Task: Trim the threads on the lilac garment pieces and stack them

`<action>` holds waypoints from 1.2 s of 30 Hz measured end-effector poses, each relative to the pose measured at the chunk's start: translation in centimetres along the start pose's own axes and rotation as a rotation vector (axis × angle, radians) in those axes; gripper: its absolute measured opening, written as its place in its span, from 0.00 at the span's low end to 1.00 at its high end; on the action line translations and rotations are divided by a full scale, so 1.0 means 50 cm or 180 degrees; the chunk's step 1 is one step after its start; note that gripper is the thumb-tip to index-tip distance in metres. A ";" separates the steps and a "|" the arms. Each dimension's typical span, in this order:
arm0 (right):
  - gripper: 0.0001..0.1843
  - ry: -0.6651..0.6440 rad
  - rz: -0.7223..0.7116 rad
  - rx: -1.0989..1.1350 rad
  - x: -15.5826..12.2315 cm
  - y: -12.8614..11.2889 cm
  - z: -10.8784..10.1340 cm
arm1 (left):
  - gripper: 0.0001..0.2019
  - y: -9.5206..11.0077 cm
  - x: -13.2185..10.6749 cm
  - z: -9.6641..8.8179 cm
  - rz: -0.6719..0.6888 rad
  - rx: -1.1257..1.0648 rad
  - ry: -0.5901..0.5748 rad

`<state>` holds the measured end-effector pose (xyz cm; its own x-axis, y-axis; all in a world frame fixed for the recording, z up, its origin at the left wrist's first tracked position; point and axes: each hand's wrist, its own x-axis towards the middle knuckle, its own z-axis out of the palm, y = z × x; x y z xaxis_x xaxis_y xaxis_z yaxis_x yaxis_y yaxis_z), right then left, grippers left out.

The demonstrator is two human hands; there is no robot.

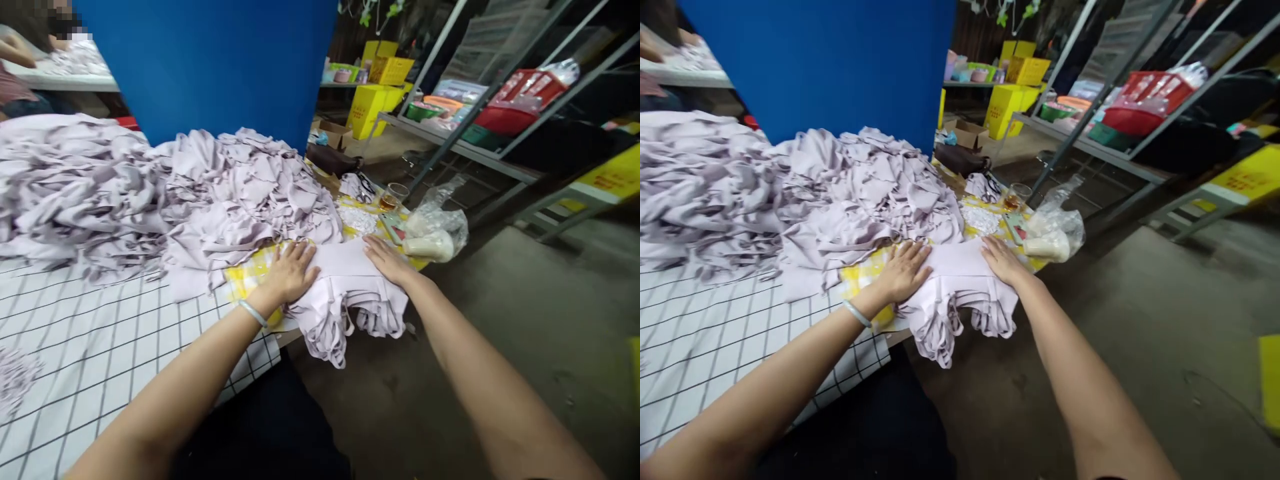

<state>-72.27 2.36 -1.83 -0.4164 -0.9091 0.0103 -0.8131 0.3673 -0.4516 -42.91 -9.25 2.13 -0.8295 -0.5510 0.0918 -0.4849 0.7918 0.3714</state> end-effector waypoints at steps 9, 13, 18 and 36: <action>0.18 0.1083 -0.1379 -0.0831 -0.014 -0.311 0.009 | 0.17 -0.115 -0.231 -0.015 -0.0176 -0.0765 0.1462; 0.17 0.0197 -0.1609 -0.0993 0.019 -0.568 0.133 | 0.13 -0.200 -0.295 -0.033 -0.0196 -0.1053 0.1961; 0.05 -0.0080 -0.1357 -0.1205 0.025 -0.687 0.183 | 0.20 -0.283 -0.313 -0.083 -0.0668 -0.0826 0.1765; 0.12 0.0956 -0.1474 0.1262 -0.318 -0.677 0.146 | 0.14 -0.227 -0.631 -0.325 -0.0708 0.0404 0.3378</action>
<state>-35.16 2.96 6.80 -0.2026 -0.8403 0.5029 -0.7481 -0.1986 -0.6332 -6.73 -5.12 10.04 -0.0876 -0.5836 0.8073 -0.6700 0.6343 0.3858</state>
